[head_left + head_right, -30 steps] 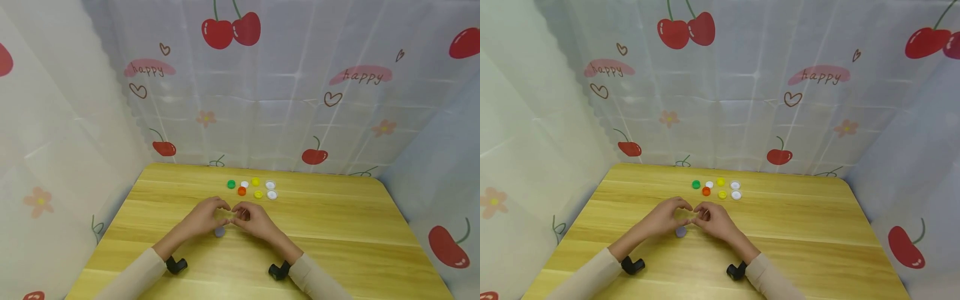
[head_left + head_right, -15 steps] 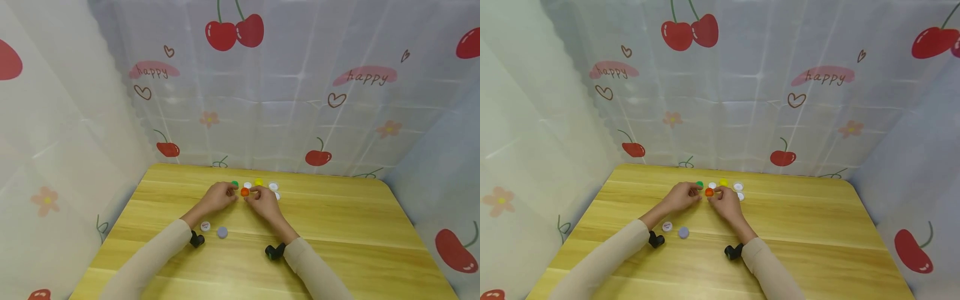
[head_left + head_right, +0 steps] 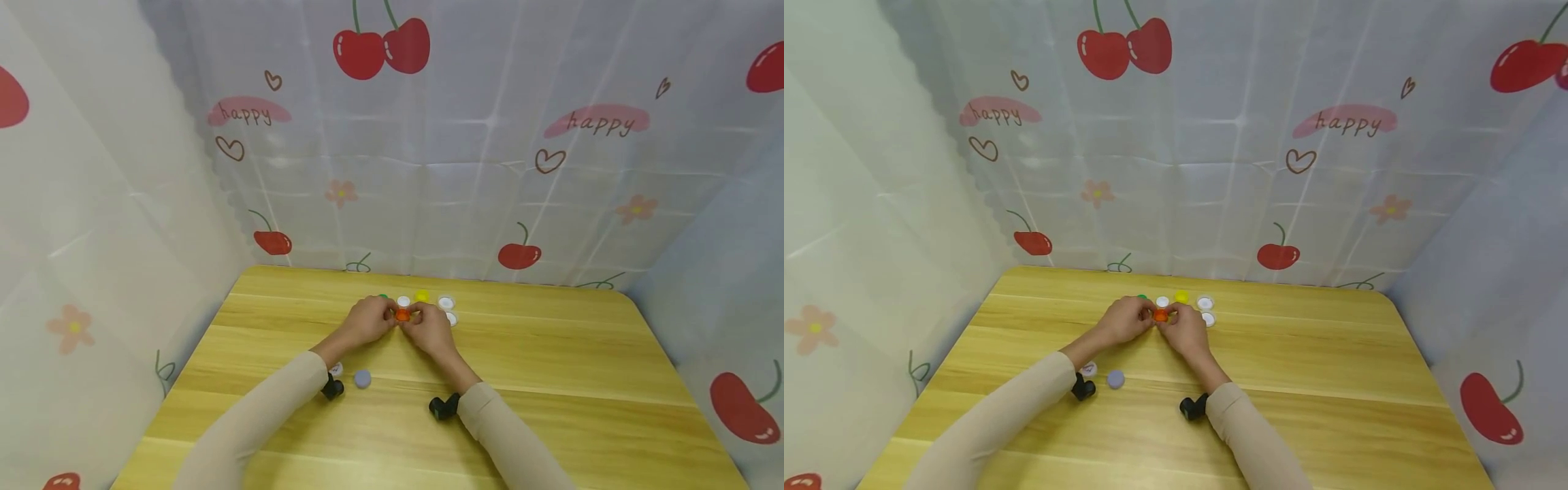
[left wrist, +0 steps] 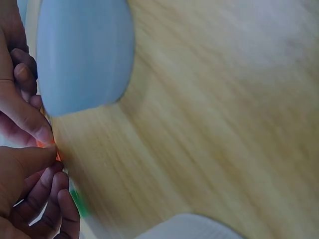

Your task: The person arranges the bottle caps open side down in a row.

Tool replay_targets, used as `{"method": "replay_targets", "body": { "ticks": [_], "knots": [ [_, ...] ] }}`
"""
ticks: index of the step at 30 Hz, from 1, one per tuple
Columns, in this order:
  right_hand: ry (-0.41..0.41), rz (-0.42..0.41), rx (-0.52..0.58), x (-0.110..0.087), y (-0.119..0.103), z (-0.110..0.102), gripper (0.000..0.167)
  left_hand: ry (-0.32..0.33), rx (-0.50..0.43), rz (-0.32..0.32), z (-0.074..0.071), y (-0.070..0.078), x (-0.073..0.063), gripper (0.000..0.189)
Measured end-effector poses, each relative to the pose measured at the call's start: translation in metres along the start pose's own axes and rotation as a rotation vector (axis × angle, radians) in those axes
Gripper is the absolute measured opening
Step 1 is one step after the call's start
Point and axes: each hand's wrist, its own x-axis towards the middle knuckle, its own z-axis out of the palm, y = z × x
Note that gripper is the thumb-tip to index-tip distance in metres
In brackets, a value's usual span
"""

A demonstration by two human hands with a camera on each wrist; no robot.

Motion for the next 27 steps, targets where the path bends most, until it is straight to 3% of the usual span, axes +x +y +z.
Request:
{"method": "replay_targets", "body": {
  "ticks": [13,17,27],
  "knots": [
    [-0.021,-0.007,0.012,-0.002,-0.002,-0.003,0.030,-0.007,-0.039,0.025,-0.003,-0.005,-0.003,0.023],
    [-0.042,-0.024,0.045,-0.006,-0.005,-0.010,0.032,-0.013,-0.078,0.063,-0.007,-0.008,-0.007,0.023],
    [-0.146,-0.160,0.082,-0.028,-0.011,-0.038,0.026,-0.001,-0.226,0.146,-0.013,-0.003,-0.035,0.024]
  ]
}}
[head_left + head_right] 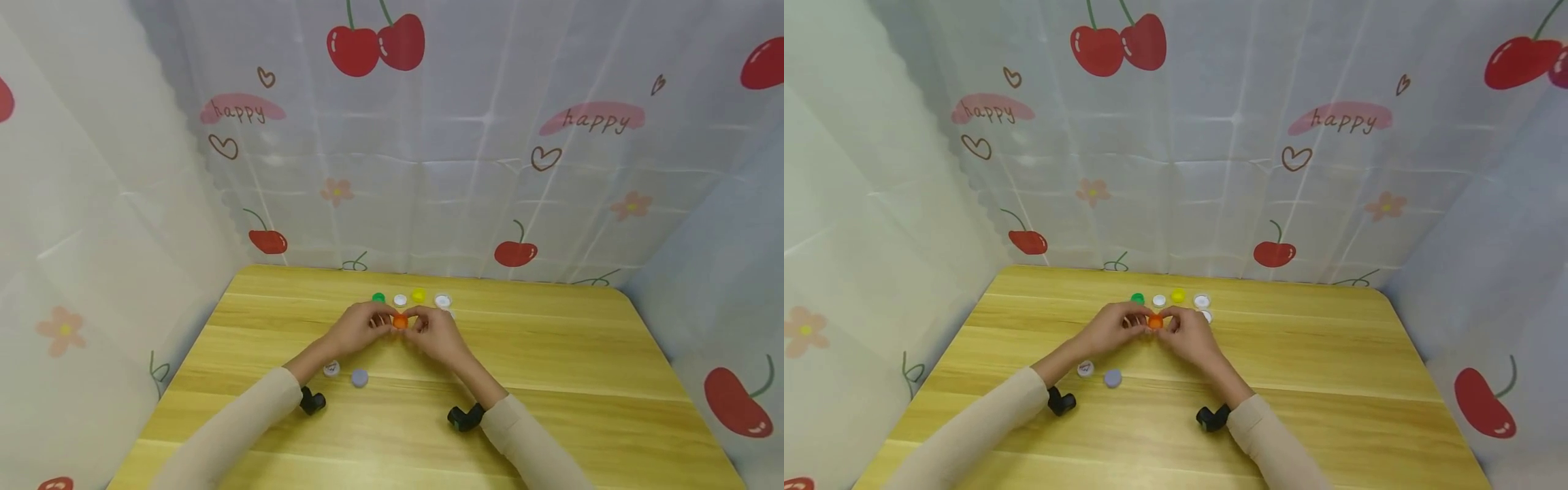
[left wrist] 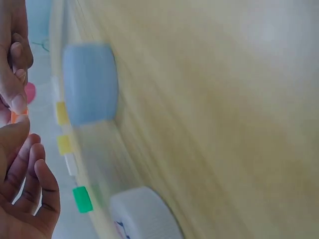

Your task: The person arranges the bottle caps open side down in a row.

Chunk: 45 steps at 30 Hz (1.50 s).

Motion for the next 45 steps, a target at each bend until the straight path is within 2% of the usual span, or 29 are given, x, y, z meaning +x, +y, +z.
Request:
{"method": "replay_targets", "body": {
  "ticks": [7,13,19,25,28,30,36,38,41,45],
  "knots": [
    [-0.018,-0.111,0.037,-0.025,-0.005,-0.011,0.027,0.088,-0.123,0.071,0.005,0.013,-0.026,0.026],
    [0.022,-0.198,0.180,-0.047,-0.004,-0.015,0.029,0.158,-0.215,0.142,0.012,0.030,-0.039,0.027],
    [0.036,-0.254,0.249,-0.064,-0.005,-0.018,0.029,0.185,-0.282,0.156,0.017,0.047,-0.051,0.027],
    [0.015,-0.235,0.245,-0.076,-0.006,-0.020,0.029,0.183,-0.321,0.143,0.024,0.055,-0.061,0.025],
    [0.018,-0.253,0.234,-0.079,-0.006,-0.022,0.029,0.168,-0.348,0.126,0.026,0.056,-0.063,0.025],
    [0.020,-0.265,0.238,-0.081,-0.006,-0.022,0.029,0.139,-0.394,0.091,0.026,0.057,-0.063,0.024],
    [0.004,-0.295,0.241,-0.083,-0.004,-0.023,0.030,-0.001,-0.607,-0.060,0.022,0.054,-0.062,0.021],
    [-0.004,-0.313,0.227,-0.083,-0.004,-0.024,0.029,-0.046,-0.654,-0.089,0.020,0.053,-0.062,0.022],
    [-0.011,-0.340,0.199,-0.084,-0.004,-0.024,0.030,-0.105,-0.685,-0.117,0.018,0.053,-0.061,0.023],
    [-0.024,-0.365,0.170,-0.085,-0.003,-0.025,0.030,-0.151,-0.688,-0.132,0.016,0.054,-0.061,0.023]
  ]
}}
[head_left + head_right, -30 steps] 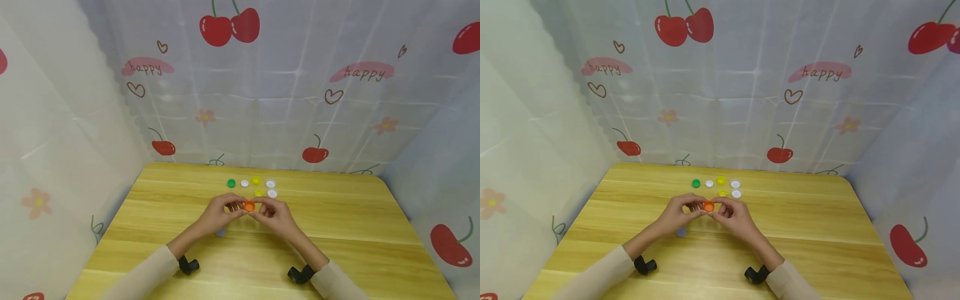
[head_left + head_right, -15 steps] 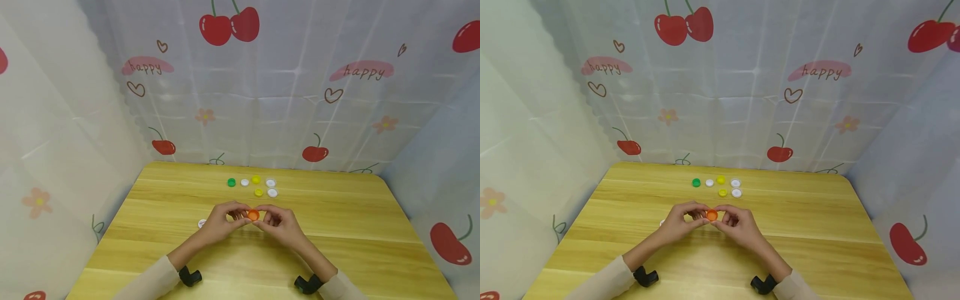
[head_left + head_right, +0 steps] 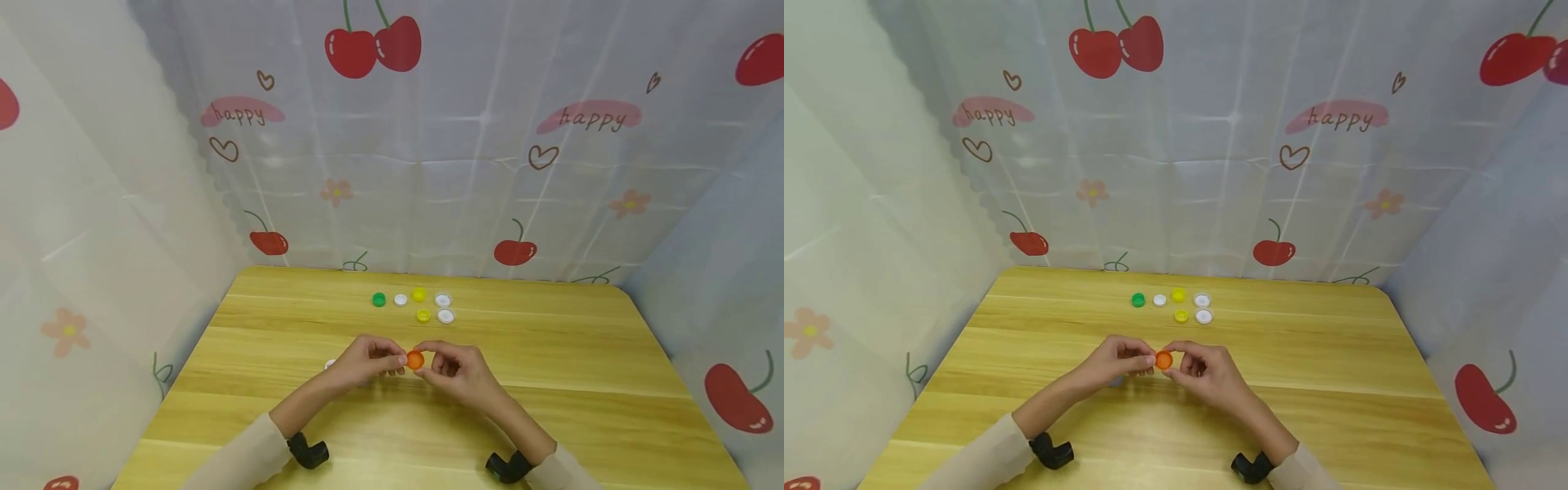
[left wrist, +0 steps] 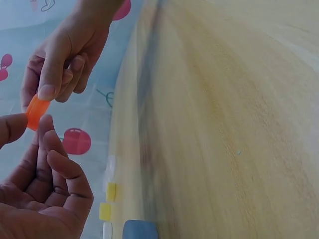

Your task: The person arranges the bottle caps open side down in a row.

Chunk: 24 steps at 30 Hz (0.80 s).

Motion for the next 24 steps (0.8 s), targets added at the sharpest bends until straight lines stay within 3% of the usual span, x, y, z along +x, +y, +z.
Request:
{"method": "replay_targets", "body": {
  "ticks": [8,15,19,22,24],
  "knots": [
    [-0.036,0.001,-0.009,-0.0016,-0.0009,-0.0016,0.030,-0.023,0.020,0.002,0.0009,-0.0015,0.0005,0.023],
    [-0.030,0.008,-0.004,-0.0023,-0.0001,-0.0002,0.031,0.020,0.090,0.034,0.0015,-0.0027,-0.0010,0.018],
    [-0.028,0.041,0.013,-0.0026,0.0016,0.0004,0.031,0.086,0.211,0.122,0.0020,-0.0040,-0.0025,0.013],
    [-0.063,0.146,0.075,-0.0036,0.0026,-0.0004,0.025,0.125,0.341,0.234,0.0026,-0.0047,-0.0038,0.008],
    [-0.118,0.218,0.163,-0.0040,0.0041,-0.0013,0.018,0.144,0.456,0.348,0.0030,-0.0042,-0.0045,0.007]
  ]
}}
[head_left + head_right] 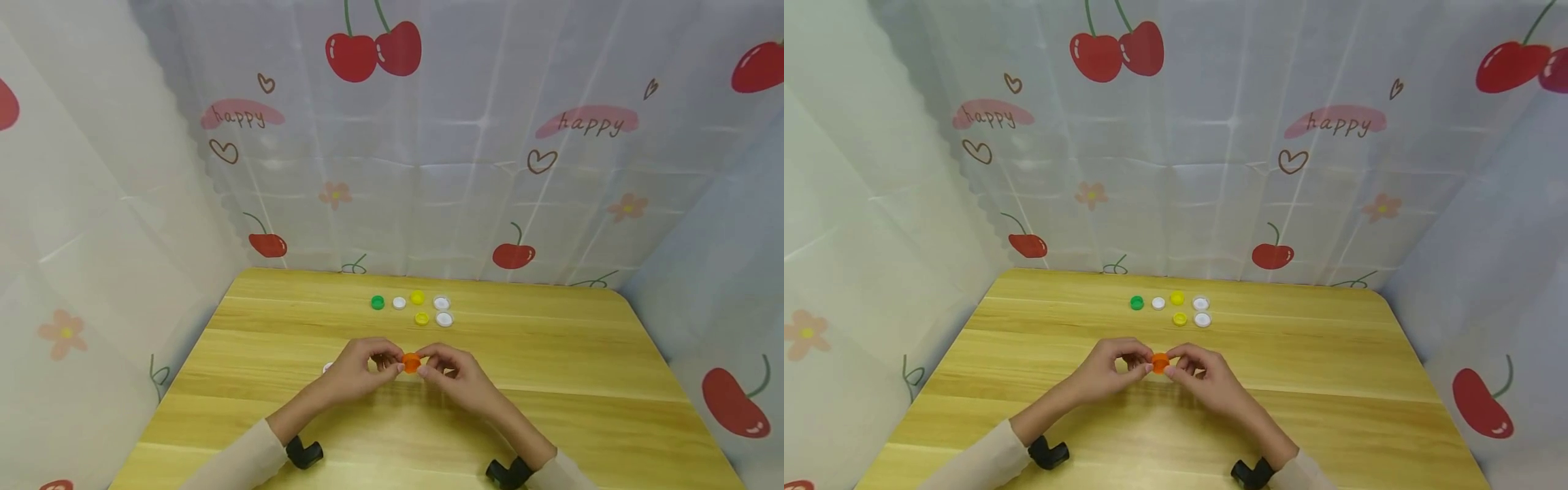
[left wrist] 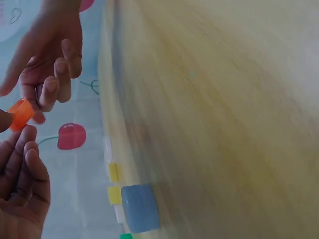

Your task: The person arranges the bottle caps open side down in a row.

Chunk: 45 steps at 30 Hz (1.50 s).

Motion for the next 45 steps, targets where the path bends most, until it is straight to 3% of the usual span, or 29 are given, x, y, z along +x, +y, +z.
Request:
{"method": "replay_targets", "body": {
  "ticks": [3,6,8,11,17,21,27,32,40,45],
  "knots": [
    [-0.091,0.065,0.144,0.001,0.003,-0.001,0.026,0.043,0.193,0.218,-0.001,0.003,0.000,0.011],
    [-0.144,0.075,0.240,0.001,0.006,0.000,0.033,0.087,0.360,0.400,-0.001,0.006,0.001,0.014],
    [-0.152,0.086,0.276,0.002,0.007,0.000,0.034,0.097,0.413,0.452,0.000,0.007,0.001,0.015],
    [-0.152,0.096,0.301,0.002,0.008,0.000,0.033,0.101,0.435,0.473,0.001,0.006,0.000,0.016],
    [-0.146,0.099,0.325,0.002,0.008,0.001,0.029,0.102,0.426,0.473,0.003,0.003,-0.001,0.015],
    [-0.127,0.074,0.351,0.001,0.009,0.002,0.027,0.097,0.404,0.439,0.004,0.004,-0.002,0.017],
    [-0.020,0.028,0.269,0.000,0.008,0.006,0.017,0.117,0.257,0.303,0.007,0.006,-0.005,0.019],
    [0.055,-0.055,0.177,0.000,0.005,0.009,0.022,0.129,0.150,0.179,0.009,0.007,-0.008,0.022],
    [0.089,-0.069,0.126,-0.001,0.003,0.012,0.026,0.103,0.121,0.139,0.007,0.005,-0.011,0.022],
    [0.086,-0.096,0.004,0.005,0.000,0.012,0.025,0.078,0.159,0.148,0.001,0.001,-0.010,0.023]
  ]
}}
